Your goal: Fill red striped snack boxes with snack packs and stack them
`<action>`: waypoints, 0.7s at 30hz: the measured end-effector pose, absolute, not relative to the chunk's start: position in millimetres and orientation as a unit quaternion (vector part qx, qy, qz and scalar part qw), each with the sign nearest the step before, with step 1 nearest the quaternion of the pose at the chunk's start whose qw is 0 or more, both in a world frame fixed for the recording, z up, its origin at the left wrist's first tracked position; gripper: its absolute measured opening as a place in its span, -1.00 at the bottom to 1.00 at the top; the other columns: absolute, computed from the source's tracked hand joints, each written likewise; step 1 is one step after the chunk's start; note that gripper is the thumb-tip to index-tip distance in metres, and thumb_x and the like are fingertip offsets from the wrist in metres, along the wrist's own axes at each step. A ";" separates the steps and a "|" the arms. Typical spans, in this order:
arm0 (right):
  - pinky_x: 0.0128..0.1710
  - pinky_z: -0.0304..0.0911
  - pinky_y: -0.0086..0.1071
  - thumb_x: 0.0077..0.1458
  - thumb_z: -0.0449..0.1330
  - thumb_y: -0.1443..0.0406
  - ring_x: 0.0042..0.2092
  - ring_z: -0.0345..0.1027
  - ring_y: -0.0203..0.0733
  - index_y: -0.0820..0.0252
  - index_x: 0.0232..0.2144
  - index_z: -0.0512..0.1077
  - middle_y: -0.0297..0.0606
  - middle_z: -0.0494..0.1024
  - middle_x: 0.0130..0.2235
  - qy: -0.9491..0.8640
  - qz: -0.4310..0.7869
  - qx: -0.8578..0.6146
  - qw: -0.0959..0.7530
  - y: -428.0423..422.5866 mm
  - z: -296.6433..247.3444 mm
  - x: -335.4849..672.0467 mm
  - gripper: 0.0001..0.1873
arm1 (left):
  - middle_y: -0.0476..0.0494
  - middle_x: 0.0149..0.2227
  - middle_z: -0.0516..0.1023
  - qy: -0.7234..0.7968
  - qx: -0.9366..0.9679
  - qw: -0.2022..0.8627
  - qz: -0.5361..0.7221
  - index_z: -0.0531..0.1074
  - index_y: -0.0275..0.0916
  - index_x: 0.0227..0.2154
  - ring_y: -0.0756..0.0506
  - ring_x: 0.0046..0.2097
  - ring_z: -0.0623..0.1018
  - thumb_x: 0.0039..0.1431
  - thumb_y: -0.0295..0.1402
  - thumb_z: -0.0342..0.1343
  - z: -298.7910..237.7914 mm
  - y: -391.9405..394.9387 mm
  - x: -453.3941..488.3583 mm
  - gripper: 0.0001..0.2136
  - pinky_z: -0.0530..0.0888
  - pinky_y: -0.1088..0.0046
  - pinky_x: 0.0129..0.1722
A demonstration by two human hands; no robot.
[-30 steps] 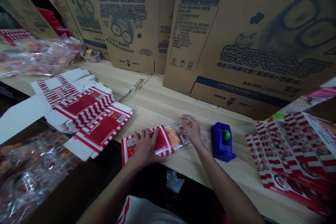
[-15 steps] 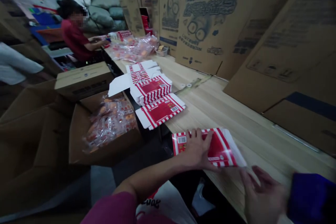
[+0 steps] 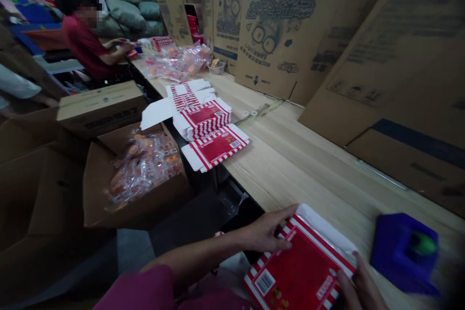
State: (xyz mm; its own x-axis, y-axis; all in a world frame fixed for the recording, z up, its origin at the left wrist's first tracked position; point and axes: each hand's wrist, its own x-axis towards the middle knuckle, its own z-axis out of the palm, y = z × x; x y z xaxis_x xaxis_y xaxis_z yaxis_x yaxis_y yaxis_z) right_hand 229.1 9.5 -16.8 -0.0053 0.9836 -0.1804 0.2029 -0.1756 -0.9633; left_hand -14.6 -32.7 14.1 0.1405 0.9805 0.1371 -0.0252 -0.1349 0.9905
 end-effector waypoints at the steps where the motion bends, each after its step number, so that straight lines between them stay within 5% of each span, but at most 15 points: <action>1: 0.09 0.28 -0.14 -0.02 0.26 -0.02 0.16 0.26 0.08 0.15 0.22 0.23 -0.16 0.39 0.17 -0.531 0.477 -0.591 0.377 5.7 -20.7 231.4 -0.20 | -0.27 0.26 0.24 0.413 0.551 0.521 0.504 -0.01 -0.14 0.32 -0.28 0.18 0.37 0.11 -0.15 0.19 10.2 -36.0 -13.3 -0.23 0.34 0.16 0.14; 5: 0.15 0.19 -0.17 0.06 0.17 0.01 0.16 0.27 0.02 0.19 0.08 0.39 -0.14 0.43 0.13 -0.616 0.438 -0.544 0.364 0.0 -26.4 230.1 -0.41 | -0.31 0.19 0.29 0.415 0.522 0.561 0.490 0.14 -0.18 0.23 -0.25 0.10 0.41 0.08 -0.11 0.22 -2.1 -42.9 -12.1 -0.32 0.39 0.24 0.05; 9: -0.07 0.31 -0.29 0.16 0.12 0.15 -0.13 0.42 -0.10 0.14 -0.24 0.50 -0.20 0.57 -0.20 -0.665 0.431 -0.477 0.380 7.9 -17.2 225.3 -0.75 | -0.11 -0.20 0.46 0.483 0.568 0.511 0.429 0.35 -0.24 -0.09 -0.08 -0.20 0.46 0.12 -0.17 0.19 -4.0 -30.5 -11.3 -0.64 0.42 0.41 -0.17; 13: -0.15 0.26 -0.35 0.18 0.11 0.21 -0.22 0.36 -0.17 0.15 -0.47 0.43 -0.25 0.49 -0.32 -0.673 0.422 -0.446 0.411 9.2 -4.3 220.6 -0.78 | -0.08 -0.30 0.40 0.524 0.602 0.413 0.438 0.37 -0.26 -0.41 -0.06 -0.24 0.41 0.21 -0.23 0.07 2.0 -18.2 -3.3 -0.80 0.37 0.42 -0.17; 16: -0.32 0.25 -0.42 0.11 0.19 0.21 -0.35 0.31 -0.24 0.13 -0.36 0.39 -0.34 0.40 -0.41 -0.603 0.460 -0.475 0.445 8.6 3.8 216.2 -0.88 | -0.11 -0.29 0.41 0.519 0.555 0.433 0.484 0.35 -0.26 -0.48 -0.07 -0.20 0.42 0.22 -0.28 0.05 3.8 -15.8 2.4 -0.80 0.36 0.43 -0.18; 19: -0.41 0.24 -0.44 0.00 0.29 0.21 -0.42 0.29 -0.28 0.08 -0.08 0.34 -0.42 0.37 -0.42 -0.519 0.553 -0.469 0.453 12.8 11.0 213.6 -0.59 | 0.00 -0.39 0.35 0.519 0.459 0.484 0.534 0.31 -0.23 -0.38 0.00 -0.33 0.39 0.13 -0.31 0.14 4.0 -15.5 3.9 -0.86 0.35 0.51 -0.31; 21: -0.37 0.27 -0.41 -0.03 0.31 0.19 -0.39 0.32 -0.25 0.10 -0.11 0.42 -0.39 0.40 -0.39 -0.509 0.608 -0.443 0.419 16.4 13.5 213.9 -0.61 | 0.03 -0.37 0.33 0.507 0.430 0.512 0.544 0.29 -0.19 -0.21 0.02 -0.36 0.38 0.08 -0.33 0.18 5.7 -15.0 1.1 -0.76 0.35 0.53 -0.35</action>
State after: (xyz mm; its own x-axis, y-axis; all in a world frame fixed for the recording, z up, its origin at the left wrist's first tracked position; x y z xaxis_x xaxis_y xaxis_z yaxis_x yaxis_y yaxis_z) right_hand 213.9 16.4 13.5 -0.2575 0.9597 -0.1128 -0.0588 -0.1321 -0.9895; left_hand 1.1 -15.0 5.7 -0.1065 0.9930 -0.0517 -0.1202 0.0387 0.9920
